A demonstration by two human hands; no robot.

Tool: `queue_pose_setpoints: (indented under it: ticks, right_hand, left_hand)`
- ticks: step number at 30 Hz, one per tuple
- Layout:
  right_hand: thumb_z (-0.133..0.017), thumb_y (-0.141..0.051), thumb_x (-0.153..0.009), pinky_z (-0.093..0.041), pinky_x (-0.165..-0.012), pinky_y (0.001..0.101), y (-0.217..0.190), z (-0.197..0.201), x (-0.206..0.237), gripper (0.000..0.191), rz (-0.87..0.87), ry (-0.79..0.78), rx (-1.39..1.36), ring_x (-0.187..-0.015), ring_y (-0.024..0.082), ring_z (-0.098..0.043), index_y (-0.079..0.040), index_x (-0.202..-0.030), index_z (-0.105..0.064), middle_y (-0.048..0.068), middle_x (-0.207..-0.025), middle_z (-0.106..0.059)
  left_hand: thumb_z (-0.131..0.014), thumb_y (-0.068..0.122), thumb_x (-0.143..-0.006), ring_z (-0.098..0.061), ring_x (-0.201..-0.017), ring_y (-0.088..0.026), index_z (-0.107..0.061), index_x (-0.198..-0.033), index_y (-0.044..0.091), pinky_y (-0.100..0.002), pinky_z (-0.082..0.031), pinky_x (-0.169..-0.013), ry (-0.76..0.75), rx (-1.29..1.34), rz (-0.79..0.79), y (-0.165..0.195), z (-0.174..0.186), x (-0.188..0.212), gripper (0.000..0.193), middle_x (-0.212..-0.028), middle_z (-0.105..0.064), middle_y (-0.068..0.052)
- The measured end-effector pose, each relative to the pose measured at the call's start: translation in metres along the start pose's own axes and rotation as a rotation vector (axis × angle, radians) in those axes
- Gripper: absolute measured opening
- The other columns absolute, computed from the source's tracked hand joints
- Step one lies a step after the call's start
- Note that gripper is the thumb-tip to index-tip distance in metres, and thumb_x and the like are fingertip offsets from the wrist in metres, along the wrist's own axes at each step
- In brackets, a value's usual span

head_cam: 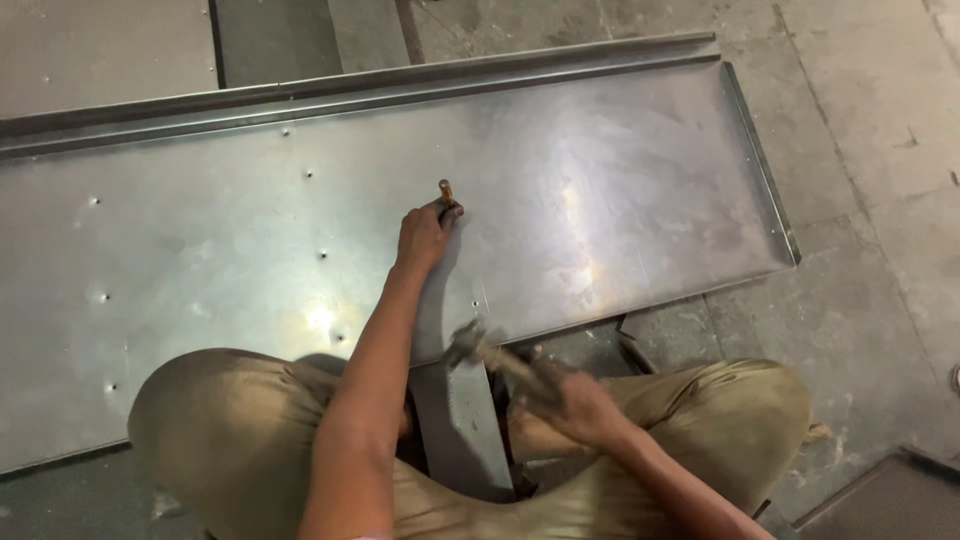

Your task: The person uses a hammer and a punch to make marks across a large metal sheet. They reposition the metal sheet on the floor while continuing the marking process.

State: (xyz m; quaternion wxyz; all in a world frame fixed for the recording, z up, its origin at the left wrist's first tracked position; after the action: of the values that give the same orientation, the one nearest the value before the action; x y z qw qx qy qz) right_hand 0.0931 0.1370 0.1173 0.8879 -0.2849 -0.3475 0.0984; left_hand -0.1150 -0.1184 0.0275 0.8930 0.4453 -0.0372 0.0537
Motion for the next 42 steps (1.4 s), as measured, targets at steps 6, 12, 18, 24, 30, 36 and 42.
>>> queue_pose_setpoints:
  ticks: [6,12,18,24,30,36,42]
  right_hand:
    - [-0.077,-0.023,-0.089,-0.043,-0.050,0.0317,-0.055,0.143,0.031,0.026,0.318,0.729,-0.042,-0.062,0.013,-0.046,-0.012,-0.098,-0.055,0.002,-0.070,-0.050]
    - [-0.070,-0.012,-0.104,-0.052,-0.060,0.0328,-0.104,0.231,0.065,0.011,0.851,1.324,-0.382,-0.068,0.020,-0.063,-0.010,-0.109,-0.061,0.011,-0.085,-0.067]
    - [-0.063,-0.025,-0.103,-0.049,-0.061,0.0465,-0.093,0.146,-0.088,0.020,0.019,0.446,0.260,-0.068,0.034,-0.064,-0.007,-0.108,-0.058,0.017,-0.078,-0.068]
    - [-0.069,-0.015,-0.099,-0.047,-0.055,0.0319,-0.096,0.227,-0.026,0.013,0.323,0.765,-0.163,-0.064,0.012,-0.052,-0.007,-0.107,-0.062,0.005,-0.080,-0.059]
    - [-0.068,-0.023,-0.098,-0.049,-0.058,0.0418,-0.108,0.244,0.010,0.021,0.903,1.362,-0.578,-0.063,0.026,-0.059,-0.007,-0.110,-0.059,0.013,-0.074,-0.063]
    - [-0.069,-0.027,-0.094,-0.050,-0.060,0.0488,-0.088,0.142,-0.092,0.031,-0.037,0.331,0.109,-0.062,0.036,-0.066,-0.008,-0.115,-0.057,0.020,-0.068,-0.068]
    - [-0.073,-0.013,-0.096,-0.051,-0.055,0.0382,-0.095,0.175,-0.041,0.024,0.398,0.925,-0.272,-0.068,0.020,-0.066,-0.007,-0.114,-0.057,0.015,-0.086,-0.068]
  left_hand:
    - [-0.067,0.031,-0.099,-0.070,-0.076,-0.037,-0.077,-0.103,0.008,-0.047,-0.053,-0.075,-0.017,-0.040,0.021,0.005,0.000,-0.008,0.026,-0.084,-0.074,-0.020]
    - [-0.065,0.036,-0.099,-0.069,-0.071,-0.038,-0.077,-0.102,0.007,-0.048,-0.053,-0.070,0.024,-0.072,-0.105,0.004,0.001,-0.011,0.031,-0.080,-0.073,-0.019]
    - [-0.061,0.037,-0.100,-0.067,-0.069,-0.040,-0.078,-0.106,0.011,-0.051,-0.052,-0.065,0.058,-0.262,-0.248,0.002,-0.003,-0.013,0.031,-0.076,-0.071,-0.020]
    - [-0.062,0.040,-0.099,-0.068,-0.060,-0.036,-0.077,-0.106,0.012,-0.046,-0.053,-0.059,0.067,-0.169,-0.211,-0.002,-0.006,-0.013,0.032,-0.071,-0.071,-0.019]
    - [-0.061,0.042,-0.101,-0.068,-0.062,-0.037,-0.078,-0.101,0.012,-0.047,-0.053,-0.059,0.115,-0.224,-0.207,-0.001,-0.003,-0.012,0.034,-0.071,-0.071,-0.018]
    - [-0.064,0.038,-0.097,-0.068,-0.064,-0.038,-0.080,-0.092,0.013,-0.048,-0.053,-0.060,0.260,-0.224,-0.325,0.005,0.003,-0.009,0.030,-0.072,-0.072,-0.017]
    - [-0.070,0.035,-0.095,-0.069,-0.062,-0.035,-0.080,-0.102,0.012,-0.043,-0.054,-0.057,0.229,-0.126,-0.224,-0.006,0.002,-0.006,0.026,-0.080,-0.074,-0.015]
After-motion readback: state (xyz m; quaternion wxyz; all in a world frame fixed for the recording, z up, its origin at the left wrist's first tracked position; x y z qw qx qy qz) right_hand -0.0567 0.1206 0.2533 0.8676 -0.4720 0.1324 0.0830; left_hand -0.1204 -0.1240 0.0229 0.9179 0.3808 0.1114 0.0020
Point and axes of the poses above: each hand's wrist, its own x-axis away from the middle knuckle, its own z-axis out of the back of the hand, y = z × x, the point moved 5 cm from there along -x, towards the middle knuckle
